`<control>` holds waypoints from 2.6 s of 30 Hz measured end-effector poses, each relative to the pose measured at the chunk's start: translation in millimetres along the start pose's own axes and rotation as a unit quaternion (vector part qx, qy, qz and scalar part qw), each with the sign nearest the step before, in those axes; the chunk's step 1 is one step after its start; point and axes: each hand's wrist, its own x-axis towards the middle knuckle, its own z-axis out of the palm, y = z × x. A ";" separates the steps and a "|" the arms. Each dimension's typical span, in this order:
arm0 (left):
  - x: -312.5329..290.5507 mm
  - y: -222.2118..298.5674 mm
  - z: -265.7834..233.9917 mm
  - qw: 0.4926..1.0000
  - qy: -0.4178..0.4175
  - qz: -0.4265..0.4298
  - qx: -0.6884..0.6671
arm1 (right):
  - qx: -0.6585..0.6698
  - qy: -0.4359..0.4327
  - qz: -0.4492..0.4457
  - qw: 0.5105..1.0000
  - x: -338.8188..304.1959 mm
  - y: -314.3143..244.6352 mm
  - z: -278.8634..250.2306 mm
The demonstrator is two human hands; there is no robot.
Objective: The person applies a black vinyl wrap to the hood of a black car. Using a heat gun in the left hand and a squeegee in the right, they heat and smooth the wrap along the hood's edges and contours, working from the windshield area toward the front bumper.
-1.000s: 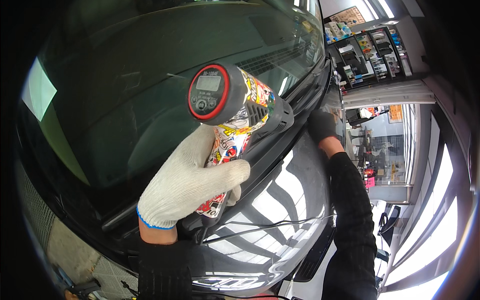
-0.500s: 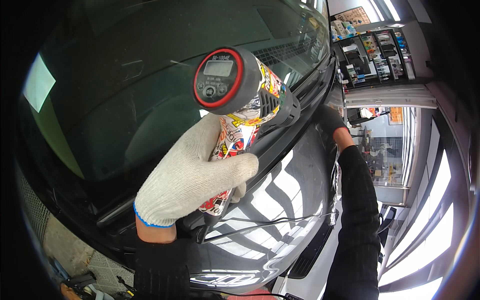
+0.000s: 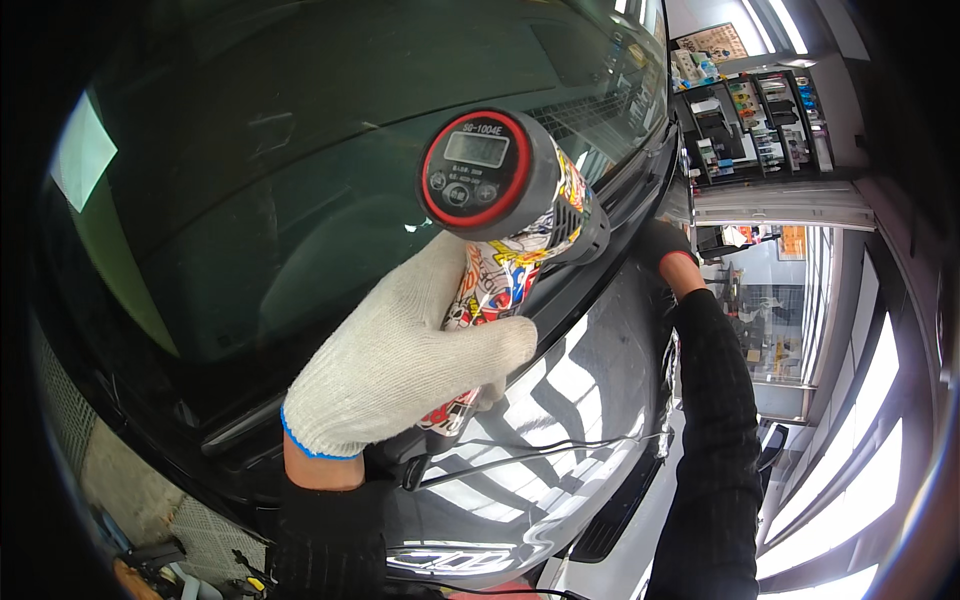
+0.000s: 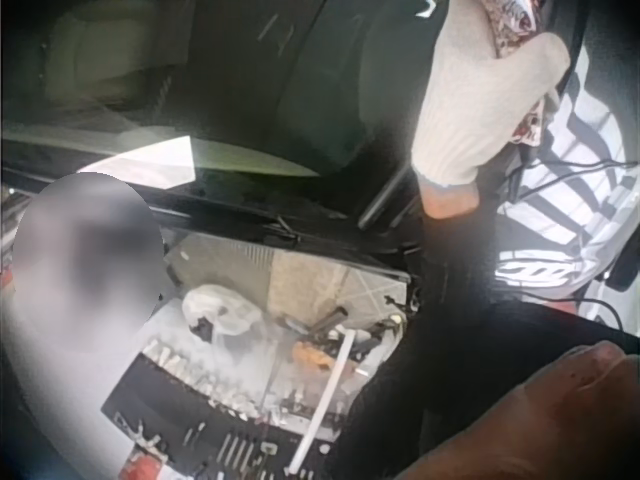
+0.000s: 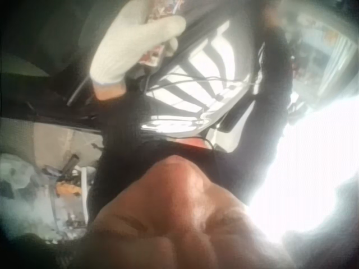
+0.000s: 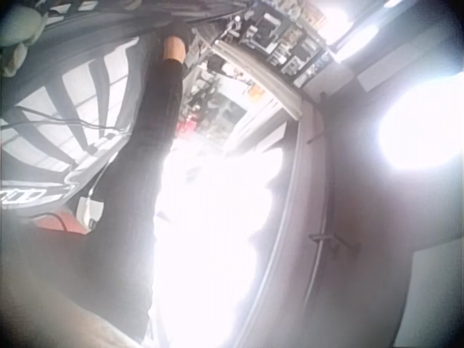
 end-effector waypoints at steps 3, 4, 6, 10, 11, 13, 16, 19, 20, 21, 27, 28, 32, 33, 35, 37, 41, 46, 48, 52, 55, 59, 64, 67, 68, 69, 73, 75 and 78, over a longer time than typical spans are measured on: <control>5.9 -2.0 -1.7 1.000 -0.002 -0.002 -0.007 | 0.004 0.006 -0.054 0.999 22.4 17.7 21.7; 6.4 -2.4 -2.0 1.000 -0.004 -0.007 -0.009 | 0.027 0.012 -0.093 0.995 30.4 26.7 29.3; 7.4 -3.5 -1.8 1.000 -0.007 -0.007 -0.020 | 0.073 0.023 -0.134 0.988 42.3 44.1 44.5; 9.0 -4.0 -1.8 1.000 -0.005 0.001 -0.026 | 0.321 0.022 -0.108 0.941 43.5 64.3 64.6; 10.2 -4.1 -1.6 1.000 -0.002 -0.003 -0.018 | 0.420 0.004 -0.064 0.905 39.5 66.2 67.1; 10.9 -3.9 -1.4 1.000 -0.003 -0.006 -0.011 | 0.472 0.028 -0.081 0.877 32.0 64.5 69.9; 9.8 -2.5 -2.3 1.000 -0.009 -0.001 -0.023 | 0.468 0.050 -0.087 0.878 21.2 59.1 69.7; 8.2 -0.8 -3.5 1.000 -0.007 -0.004 -0.014 | 0.465 0.085 -0.082 0.877 12.5 53.7 68.7; 8.4 -0.6 -3.8 1.000 -0.003 -0.007 -0.006 | 0.489 0.078 -0.050 0.867 10.8 52.1 68.3; 8.1 0.2 -3.6 1.000 -0.003 -0.006 -0.008 | 0.467 0.093 -0.074 0.876 7.2 50.1 66.2; 14.0 1.1 -0.8 1.000 0.002 -0.026 -0.002 | 0.457 0.109 -0.080 0.879 -11.8 39.9 55.5; 13.4 1.4 -0.6 0.999 0.008 -0.033 0.006 | 0.470 0.101 -0.074 0.874 -15.4 37.9 53.7; 13.3 0.0 1.0 1.000 0.006 -0.020 -0.024 | 0.472 0.108 -0.070 0.872 -23.5 34.1 48.4; 13.9 -0.9 0.9 0.999 0.013 -0.026 -0.016 | 0.457 0.119 -0.089 0.877 -23.9 33.4 48.2; 13.8 -3.1 1.1 0.999 0.023 -0.040 0.001 | 0.447 0.109 -0.077 0.885 -22.9 32.9 48.9; 10.9 -3.9 0.9 1.000 0.016 -0.020 -0.012 | 0.407 0.145 -0.089 0.897 -20.6 32.3 51.4; 3.9 -3.8 -1.7 1.000 0.014 -0.011 -0.008 | 0.370 0.147 -0.124 0.909 -17.6 30.8 58.2; 8.7 -5.3 -1.7 1.000 0.010 -0.009 0.005 | 0.225 0.217 -0.150 0.938 -21.5 24.1 57.0; 10.0 -5.7 -1.6 1.000 0.007 -0.010 0.008 | 0.192 0.252 -0.132 0.939 -25.9 16.7 56.5; 12.9 -6.0 -2.1 1.000 0.004 -0.005 0.012 | 0.156 0.305 -0.094 0.935 -34.7 -1.7 57.1; 12.8 -5.1 -2.0 1.000 0.000 -0.006 0.016 | 0.168 0.355 -0.109 0.913 -40.5 -9.8 57.4; 10.5 -2.4 -1.5 1.000 0.005 -0.012 0.010 | 0.170 0.372 -0.108 0.906 -48.1 -11.5 59.9; 10.2 0.2 -2.2 1.000 -0.003 -0.013 -0.003 | 0.187 0.403 -0.136 0.885 -54.5 -9.1 66.5; 11.5 0.8 -1.7 0.999 -0.001 -0.032 0.017 | 0.201 0.405 -0.137 0.881 -55.8 -6.3 66.6; 12.1 0.9 -1.8 0.999 0.002 -0.040 0.029 | 0.206 0.405 -0.137 0.880 -55.2 -5.1 66.3; 12.0 1.3 -1.7 0.999 0.002 -0.042 0.028 | 0.217 0.390 -0.130 0.886 -54.8 -4.1 65.1; 11.2 1.3 -1.7 0.999 -0.001 -0.032 0.033 | 0.234 0.392 -0.124 0.881 -49.3 -0.8 58.2; 10.3 0.3 -1.2 0.999 -0.006 -0.027 0.028 | 0.202 0.375 -0.131 0.895 -48.2 0.1 55.6; 9.4 -1.7 -1.9 1.000 -0.013 -0.017 0.005 | 0.074 0.307 -0.109 0.942 -49.7 -0.7 56.0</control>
